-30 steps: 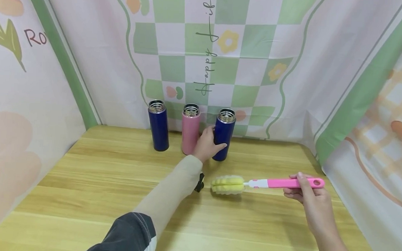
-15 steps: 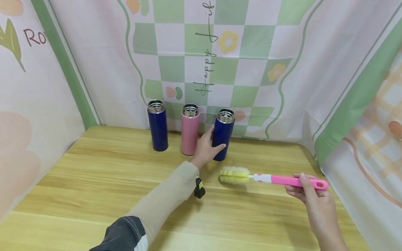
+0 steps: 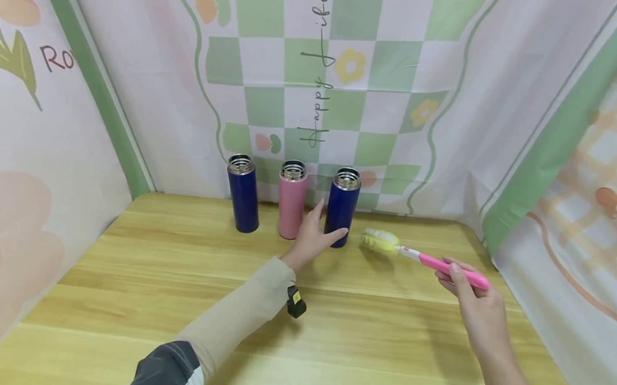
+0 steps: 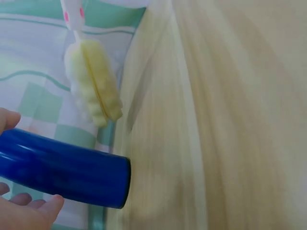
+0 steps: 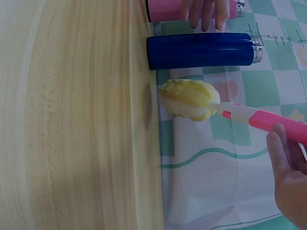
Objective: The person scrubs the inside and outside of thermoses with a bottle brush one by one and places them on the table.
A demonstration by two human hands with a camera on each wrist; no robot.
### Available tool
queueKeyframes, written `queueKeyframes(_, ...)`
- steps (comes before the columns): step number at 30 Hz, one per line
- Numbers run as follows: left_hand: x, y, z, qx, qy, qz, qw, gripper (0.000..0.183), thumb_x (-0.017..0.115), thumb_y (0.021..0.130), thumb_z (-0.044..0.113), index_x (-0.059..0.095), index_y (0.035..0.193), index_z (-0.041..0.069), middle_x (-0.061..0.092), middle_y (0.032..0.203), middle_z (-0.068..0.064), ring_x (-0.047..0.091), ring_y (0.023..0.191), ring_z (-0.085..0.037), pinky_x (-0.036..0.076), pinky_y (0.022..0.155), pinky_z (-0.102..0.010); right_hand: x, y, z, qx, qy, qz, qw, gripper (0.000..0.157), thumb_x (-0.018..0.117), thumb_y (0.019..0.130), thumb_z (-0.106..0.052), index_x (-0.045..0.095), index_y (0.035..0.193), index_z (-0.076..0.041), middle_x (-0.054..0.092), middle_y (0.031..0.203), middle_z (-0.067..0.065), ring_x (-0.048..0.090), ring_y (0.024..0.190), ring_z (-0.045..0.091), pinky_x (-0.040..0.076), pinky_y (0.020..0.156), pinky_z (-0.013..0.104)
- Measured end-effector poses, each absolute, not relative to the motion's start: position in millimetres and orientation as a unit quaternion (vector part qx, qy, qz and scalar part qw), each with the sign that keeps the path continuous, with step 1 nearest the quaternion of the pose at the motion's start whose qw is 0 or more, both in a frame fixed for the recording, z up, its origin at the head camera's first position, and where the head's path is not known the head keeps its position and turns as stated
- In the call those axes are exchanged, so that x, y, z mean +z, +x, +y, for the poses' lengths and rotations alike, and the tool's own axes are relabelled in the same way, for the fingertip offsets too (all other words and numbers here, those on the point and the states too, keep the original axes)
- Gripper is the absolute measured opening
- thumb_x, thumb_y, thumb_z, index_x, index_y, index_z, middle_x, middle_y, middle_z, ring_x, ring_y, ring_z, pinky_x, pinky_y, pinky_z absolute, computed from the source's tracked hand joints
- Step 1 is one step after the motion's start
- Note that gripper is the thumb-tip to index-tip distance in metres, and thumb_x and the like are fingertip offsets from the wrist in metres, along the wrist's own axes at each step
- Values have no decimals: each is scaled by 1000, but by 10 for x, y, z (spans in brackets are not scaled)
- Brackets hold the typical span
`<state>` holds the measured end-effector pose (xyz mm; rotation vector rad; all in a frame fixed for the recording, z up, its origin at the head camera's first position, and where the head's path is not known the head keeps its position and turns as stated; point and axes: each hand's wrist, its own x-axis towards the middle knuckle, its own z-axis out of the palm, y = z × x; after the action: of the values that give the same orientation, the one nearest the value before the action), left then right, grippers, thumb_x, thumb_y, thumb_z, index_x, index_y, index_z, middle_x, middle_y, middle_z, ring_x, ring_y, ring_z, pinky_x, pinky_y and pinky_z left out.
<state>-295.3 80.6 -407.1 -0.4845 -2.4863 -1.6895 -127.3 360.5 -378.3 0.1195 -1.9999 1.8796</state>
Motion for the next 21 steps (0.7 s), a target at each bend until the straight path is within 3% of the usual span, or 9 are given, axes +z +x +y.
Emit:
queueKeyframes(8,-4121,-2828,683,-565,-159,-809,24,94,77,87,42,24,160,16,33,159,-10,33,144,-27,33,112,-50,-3770,-1278,3587,518,-22,-840,160,42,57,104,-28,56,144,-15,71,110,-18,62,99,-11,32,96,3)
queueKeyframes(13,-4139,-2748,592,-559,-163,-813,10,95,76,88,46,24,160,14,32,160,-9,30,146,-26,32,113,-47,-3753,-1286,3574,478,-27,-865,150,46,59,102,-33,54,145,-17,68,118,-20,59,104,-12,38,88,4)
queueKeyframes(18,-4155,-2690,498,-557,-161,-815,-3,93,76,89,44,24,160,14,34,159,-7,35,143,-23,36,111,-42,-3766,-1305,3556,466,-17,-870,160,43,61,102,-29,57,142,-15,69,116,-18,60,101,-12,42,81,6)
queueKeyframes(21,-4177,-2657,429,-563,-160,-811,-12,93,76,88,44,25,160,13,35,158,-8,38,141,-25,37,110,-41,-3785,-1313,3551,463,-16,-870,169,41,62,101,-29,59,140,-15,70,112,-21,61,91,-11,44,66,12)
